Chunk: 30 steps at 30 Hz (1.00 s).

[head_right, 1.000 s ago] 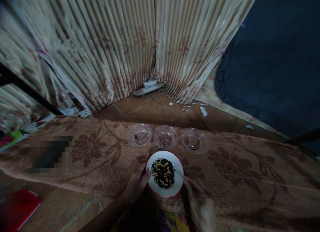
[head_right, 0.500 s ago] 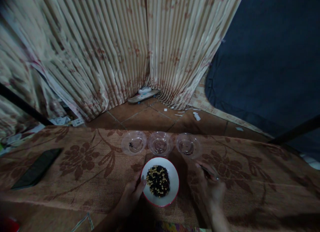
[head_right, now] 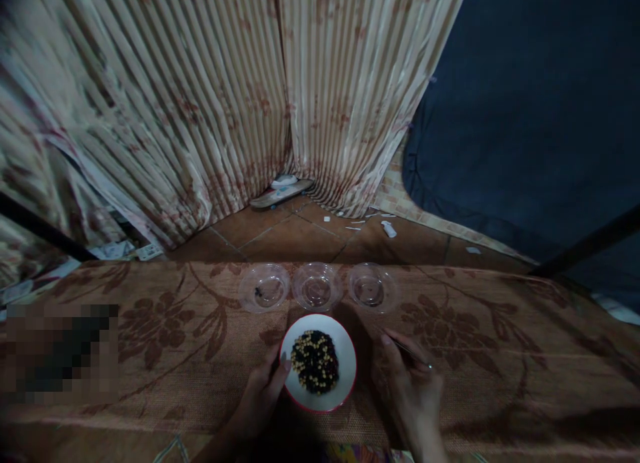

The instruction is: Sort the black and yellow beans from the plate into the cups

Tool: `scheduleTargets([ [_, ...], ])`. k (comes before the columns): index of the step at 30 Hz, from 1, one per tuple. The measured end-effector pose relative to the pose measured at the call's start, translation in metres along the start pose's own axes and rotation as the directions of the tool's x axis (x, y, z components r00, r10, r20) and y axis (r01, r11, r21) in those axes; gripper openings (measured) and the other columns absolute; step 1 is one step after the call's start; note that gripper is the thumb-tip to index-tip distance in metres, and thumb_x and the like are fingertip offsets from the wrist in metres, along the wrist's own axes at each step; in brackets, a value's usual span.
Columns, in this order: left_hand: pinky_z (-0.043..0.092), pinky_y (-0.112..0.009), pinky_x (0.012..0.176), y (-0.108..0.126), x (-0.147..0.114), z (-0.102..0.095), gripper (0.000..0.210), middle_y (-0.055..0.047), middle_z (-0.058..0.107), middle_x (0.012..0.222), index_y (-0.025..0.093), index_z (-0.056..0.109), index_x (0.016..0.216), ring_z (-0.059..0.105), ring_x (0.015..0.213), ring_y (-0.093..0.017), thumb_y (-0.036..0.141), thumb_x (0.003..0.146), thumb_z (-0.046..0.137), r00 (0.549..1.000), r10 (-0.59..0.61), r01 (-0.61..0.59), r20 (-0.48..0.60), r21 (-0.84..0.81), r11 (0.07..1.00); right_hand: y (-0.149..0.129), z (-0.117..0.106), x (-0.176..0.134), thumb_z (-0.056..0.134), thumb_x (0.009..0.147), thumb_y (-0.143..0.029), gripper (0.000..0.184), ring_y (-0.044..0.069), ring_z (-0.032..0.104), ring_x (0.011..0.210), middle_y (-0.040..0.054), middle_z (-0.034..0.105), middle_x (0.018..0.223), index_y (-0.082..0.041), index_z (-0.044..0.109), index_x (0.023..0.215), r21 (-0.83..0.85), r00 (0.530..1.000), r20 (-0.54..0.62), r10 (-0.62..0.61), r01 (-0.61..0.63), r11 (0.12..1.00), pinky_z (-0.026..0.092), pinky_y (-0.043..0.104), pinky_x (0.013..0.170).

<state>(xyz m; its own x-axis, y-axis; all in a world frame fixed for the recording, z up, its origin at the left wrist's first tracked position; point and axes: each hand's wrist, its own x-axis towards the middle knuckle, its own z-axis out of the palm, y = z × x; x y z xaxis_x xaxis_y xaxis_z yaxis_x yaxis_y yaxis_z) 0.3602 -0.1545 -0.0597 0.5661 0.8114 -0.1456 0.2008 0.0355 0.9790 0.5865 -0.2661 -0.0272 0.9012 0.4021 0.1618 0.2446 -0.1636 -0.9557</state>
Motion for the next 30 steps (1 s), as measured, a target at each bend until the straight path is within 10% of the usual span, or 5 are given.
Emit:
scheduleTargets([
  [11,0.050,-0.026,0.067,0.000,0.000,0.000,0.047,-0.004,0.071,0.086,0.017,0.050,0.130,0.064,0.071,-0.017,0.041,0.090,0.047,0.999,-0.049,0.048,0.019,0.014,0.999,0.018,-0.009,-0.038,0.064,0.077,-0.049,0.032,0.026,0.068,0.092,0.0097,0.074,0.096,-0.020,0.074,0.087,-0.164,0.945,0.325,0.029,0.026,0.986,0.056,0.035,0.077],
  [30,0.050,-0.027,0.080,-0.004,0.001,0.001,0.045,-0.005,0.072,0.099,0.018,0.052,0.130,0.065,0.088,-0.019,0.040,0.090,0.048,1.000,-0.026,0.026,-0.010,0.037,0.999,0.023,0.002,-0.039,0.058,0.084,-0.046,0.029,0.022,0.065,0.095,0.0078,0.069,0.101,-0.022,0.072,0.092,-0.181,0.904,0.420,-0.071,0.161,0.970,0.053,0.033,0.080],
])
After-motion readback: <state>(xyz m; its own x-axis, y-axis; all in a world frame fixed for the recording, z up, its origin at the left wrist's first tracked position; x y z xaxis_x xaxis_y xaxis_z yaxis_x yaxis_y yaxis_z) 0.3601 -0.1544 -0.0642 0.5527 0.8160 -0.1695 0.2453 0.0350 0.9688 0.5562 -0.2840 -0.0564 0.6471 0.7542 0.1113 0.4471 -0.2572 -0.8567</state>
